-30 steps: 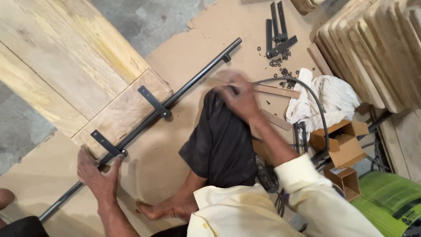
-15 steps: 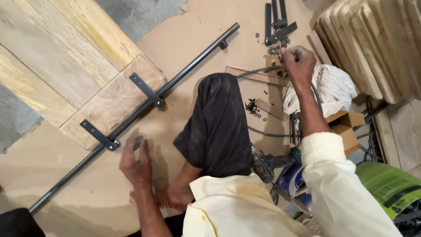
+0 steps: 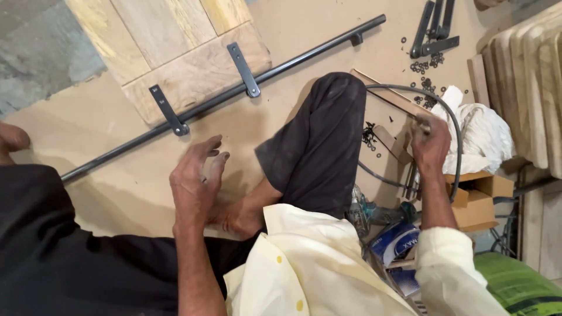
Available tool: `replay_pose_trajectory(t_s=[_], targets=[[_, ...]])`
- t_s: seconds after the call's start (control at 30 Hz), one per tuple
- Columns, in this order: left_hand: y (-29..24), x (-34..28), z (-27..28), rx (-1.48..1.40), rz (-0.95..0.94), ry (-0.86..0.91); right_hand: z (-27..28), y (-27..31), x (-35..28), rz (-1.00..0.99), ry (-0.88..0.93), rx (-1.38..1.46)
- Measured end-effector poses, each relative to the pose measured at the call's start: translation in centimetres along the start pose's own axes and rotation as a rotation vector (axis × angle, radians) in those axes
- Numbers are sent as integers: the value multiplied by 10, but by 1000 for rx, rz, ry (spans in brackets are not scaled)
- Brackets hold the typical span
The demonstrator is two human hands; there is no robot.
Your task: The person sits on the workshop floor assembling a wooden board with a black metal bar and flat metal brackets. They position the brackets over the bar, pick up small screws, and use a cordless drill to drive the screws, fastening the brackets to the board.
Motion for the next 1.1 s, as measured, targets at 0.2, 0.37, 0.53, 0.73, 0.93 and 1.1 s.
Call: replay_pose_trajectory(t_s=[0.2, 0.37, 0.53, 0.73, 0.93, 1.1], targets=[[-6, -17, -13, 155, -28, 139, -8, 34, 20, 528, -172, -123], [4, -51, -4, 178, 16, 207, -15, 44, 28, 432, -15, -181], [-3, -72, 22, 104, 61, 172, -5, 25, 12, 355, -54, -254], [5, -67, 15, 193, 117, 142, -20, 20, -54, -9, 362, -239], [25, -52, -23, 264, 147, 287, -25, -29, -58, 127, 272, -224], [43, -41, -20, 212, 10, 203, -9, 2, -63, 190, 248, -293]])
Point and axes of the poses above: each hand's wrist, its own x-axis towards the middle knuckle, its own z-axis out of the back of the hand, y = z × x, the point moved 9 cm from there along x, towards the middle knuckle, and after that the axes turned 10 degrees about -z, right-handed, at the moved point
